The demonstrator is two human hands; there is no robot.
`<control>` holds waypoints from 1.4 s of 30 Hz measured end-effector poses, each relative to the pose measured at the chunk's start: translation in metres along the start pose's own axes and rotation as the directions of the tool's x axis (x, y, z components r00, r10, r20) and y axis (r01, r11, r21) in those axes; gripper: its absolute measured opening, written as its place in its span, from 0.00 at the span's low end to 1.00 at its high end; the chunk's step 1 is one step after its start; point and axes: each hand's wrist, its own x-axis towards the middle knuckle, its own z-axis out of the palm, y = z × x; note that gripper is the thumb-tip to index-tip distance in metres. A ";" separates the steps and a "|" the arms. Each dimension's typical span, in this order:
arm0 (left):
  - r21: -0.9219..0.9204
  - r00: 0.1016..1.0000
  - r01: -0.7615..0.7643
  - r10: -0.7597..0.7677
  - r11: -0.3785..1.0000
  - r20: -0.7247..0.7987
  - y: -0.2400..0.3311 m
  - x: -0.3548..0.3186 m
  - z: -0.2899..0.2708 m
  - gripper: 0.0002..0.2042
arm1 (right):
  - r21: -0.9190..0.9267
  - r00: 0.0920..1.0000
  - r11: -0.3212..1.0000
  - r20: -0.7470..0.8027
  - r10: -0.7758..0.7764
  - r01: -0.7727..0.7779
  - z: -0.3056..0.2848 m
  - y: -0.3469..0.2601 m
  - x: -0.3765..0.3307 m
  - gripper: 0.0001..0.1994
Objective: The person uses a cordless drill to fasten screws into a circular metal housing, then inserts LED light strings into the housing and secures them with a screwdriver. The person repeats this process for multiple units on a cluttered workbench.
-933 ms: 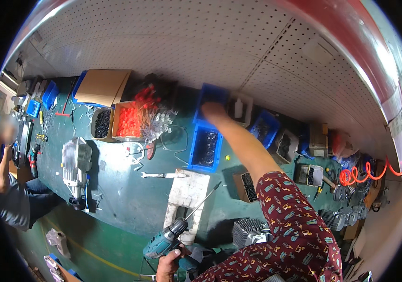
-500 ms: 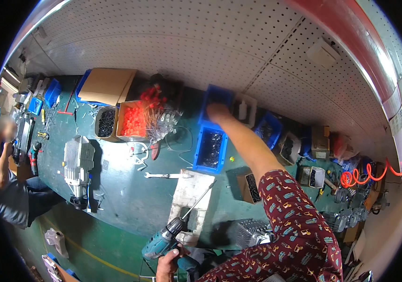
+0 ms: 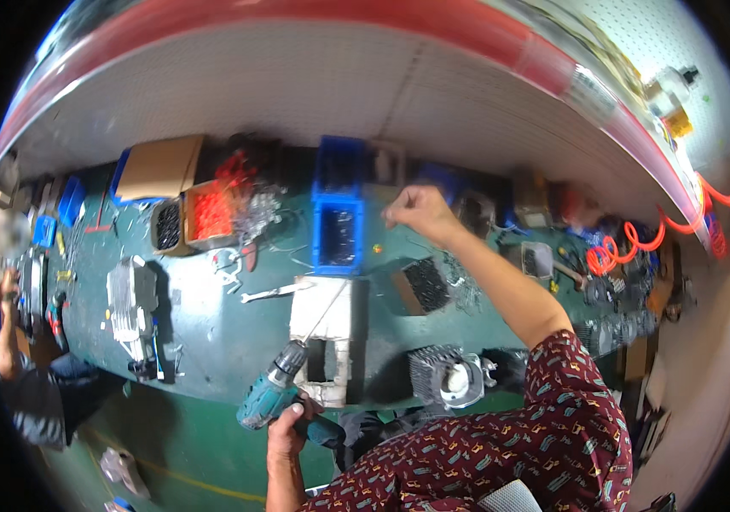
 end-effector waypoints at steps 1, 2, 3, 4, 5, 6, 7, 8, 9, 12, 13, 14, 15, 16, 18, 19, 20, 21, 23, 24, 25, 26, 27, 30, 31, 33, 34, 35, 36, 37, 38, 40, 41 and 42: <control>0.011 1.000 0.016 -0.017 1.000 0.013 0.003 0.001 0.002 0.19 | 0.050 1.000 0.999 -0.022 0.016 -0.015 -0.010 -0.007 -0.033 0.07; 0.023 0.999 0.027 -0.028 0.999 0.027 0.006 0.003 0.007 0.18 | 0.100 0.999 0.995 -0.042 0.025 -0.021 -0.018 -0.014 -0.064 0.06; 0.051 0.996 -0.013 0.008 0.999 0.089 0.013 0.003 0.017 0.18 | 0.201 0.994 0.978 -0.080 0.071 -0.054 -0.022 -0.020 -0.097 0.07; 0.098 0.994 -0.002 -0.009 0.995 0.113 0.016 0.004 0.027 0.18 | 0.337 0.995 0.941 -0.100 0.017 0.018 -0.030 -0.015 -0.123 0.07; 0.125 0.988 0.008 -0.027 0.992 0.149 0.017 0.004 0.033 0.18 | 0.375 0.990 0.927 -0.139 0.031 0.023 -0.033 -0.020 -0.147 0.08; 0.153 0.981 0.016 -0.045 0.988 0.187 0.016 0.005 0.040 0.18 | 0.412 0.983 0.911 -0.180 0.045 0.034 -0.037 -0.027 -0.171 0.10; 0.179 0.969 0.017 -0.060 0.984 0.238 0.014 0.004 0.051 0.18 | 0.430 0.974 0.902 -0.221 0.054 0.048 -0.042 -0.031 -0.194 0.12; 0.203 0.956 0.012 -0.071 0.979 0.286 0.011 0.002 0.061 0.18 | 0.404 0.966 0.912 -0.257 0.037 0.072 -0.049 -0.035 -0.216 0.13; 0.231 0.939 0.012 -0.090 0.973 0.332 0.008 0.000 0.071 0.18 | 0.414 0.952 0.902 -0.305 0.015 0.118 -0.055 -0.032 -0.236 0.12; 0.293 0.906 0.059 -0.174 0.954 0.386 -0.015 -0.011 0.107 0.17 | 0.352 0.909 0.918 -0.417 -0.018 0.180 -0.084 -0.031 -0.301 0.11; 0.328 0.895 0.044 -0.183 0.944 0.406 -0.024 -0.020 0.123 0.18 | 0.347 0.900 0.920 -0.435 -0.015 0.183 -0.095 -0.031 -0.325 0.11; 0.348 0.882 0.058 -0.212 0.936 0.422 -0.037 -0.025 0.136 0.18 | 0.340 0.891 0.922 -0.453 -0.012 0.185 -0.107 -0.029 -0.349 0.11; 0.373 0.865 0.073 -0.244 0.925 0.437 -0.050 -0.031 0.149 0.19 | 0.329 0.873 0.920 -0.487 -0.028 0.213 -0.119 -0.019 -0.373 0.11; 0.398 0.849 0.086 -0.276 0.913 0.450 -0.065 -0.037 0.161 0.19 | 0.318 0.854 0.917 -0.518 -0.044 0.240 -0.130 -0.008 -0.397 0.11; 0.449 0.810 0.078 -0.320 0.890 0.492 -0.094 -0.040 0.185 0.19 | 0.305 0.812 0.926 -0.584 -0.001 0.221 -0.153 0.002 -0.439 0.10; 0.464 0.788 0.094 -0.351 0.881 0.505 -0.112 -0.039 0.197 0.18 | 0.368 0.800 0.897 -0.599 0.028 0.244 -0.166 0.013 -0.459 0.10; 0.467 0.769 0.104 -0.369 0.878 0.522 -0.134 -0.043 0.206 0.18 | 0.419 0.795 0.867 -0.606 0.045 0.271 -0.178 0.024 -0.482 0.10; 0.487 0.769 0.109 -0.384 0.866 0.511 -0.152 -0.050 0.216 0.19 | 0.434 0.798 0.851 -0.602 0.030 0.296 -0.188 0.036 -0.506 0.10; 0.560 0.774 0.144 -0.446 0.816 0.451 -0.186 -0.064 0.244 0.19 | 0.376 0.764 0.867 -0.645 -0.007 0.326 -0.212 0.056 -0.559 0.11; 0.593 0.772 0.163 -0.476 0.788 0.422 -0.204 -0.071 0.262 0.20 | 0.412 0.757 0.827 -0.654 -0.023 0.382 -0.225 0.066 -0.586 0.11; 0.642 0.740 0.159 -0.521 0.750 0.426 -0.224 -0.077 0.283 0.20 | 0.431 0.747 0.838 -0.664 0.043 0.335 -0.243 0.075 -0.617 0.10; 0.678 0.714 0.134 -0.545 0.722 0.439 -0.241 -0.091 0.300 0.20 | 0.436 0.747 0.841 -0.662 0.058 0.321 -0.259 0.083 -0.648 0.10; 0.715 0.684 0.112 -0.576 0.690 0.448 -0.259 -0.104 0.322 0.20 | 0.449 0.736 0.842 -0.670 0.096 0.299 -0.274 0.085 -0.682 0.10; 0.763 0.552 0.055 -0.656 0.644 0.514 -0.315 -0.127 0.385 0.21 | 0.451 0.679 0.865 -0.707 0.198 0.217 -0.307 0.096 -0.770 0.10; 0.777 0.518 0.037 -0.677 0.628 0.522 -0.331 -0.128 0.402 0.20 | 0.462 0.636 0.851 -0.742 0.215 0.252 -0.313 0.102 -0.793 0.10; 0.791 0.467 0.011 -0.703 0.611 0.536 -0.360 -0.139 0.443 0.20 | 0.477 0.577 0.848 -0.769 0.277 0.230 -0.329 0.113 -0.830 0.10; 0.807 0.460 0.009 -0.719 0.590 0.521 -0.375 -0.140 0.455 0.20 | 0.479 0.560 0.823 -0.789 0.252 0.305 -0.337 0.127 -0.846 0.10; 0.824 0.457 0.006 -0.735 0.566 0.502 -0.392 -0.139 0.466 0.20 | 0.480 0.557 0.818 -0.793 0.249 0.318 -0.345 0.133 -0.862 0.10; 0.840 0.454 0.003 -0.749 0.543 0.482 -0.408 -0.136 0.479 0.20 | 0.480 0.554 0.812 -0.796 0.244 0.331 -0.354 0.139 -0.876 0.10; 0.829 0.430 -0.061 -0.735 0.557 0.525 -0.422 -0.131 0.494 0.20 | 0.446 0.546 0.811 -0.815 0.193 0.379 -0.367 0.152 -0.886 0.10; 0.835 0.408 -0.066 -0.749 0.546 0.522 -0.436 -0.131 0.512 0.20 | 0.446 0.539 0.804 -0.820 0.192 0.393 -0.378 0.158 -0.895 0.10; 0.846 0.363 -0.078 -0.776 0.527 0.516 -0.460 -0.130 0.550 0.20 | 0.444 0.524 0.792 -0.831 0.188 0.419 -0.404 0.165 -0.909 0.10; 0.853 0.372 -0.111 -0.774 0.511 0.512 -0.474 -0.124 0.563 0.19 | 0.438 0.515 0.793 -0.837 0.186 0.424 -0.418 0.167 -0.915 0.10; 0.848 0.356 -0.096 -0.777 0.522 0.519 -0.489 -0.121 0.580 0.20 | 0.436 0.501 0.796 -0.842 0.198 0.419 -0.434 0.170 -0.921 0.10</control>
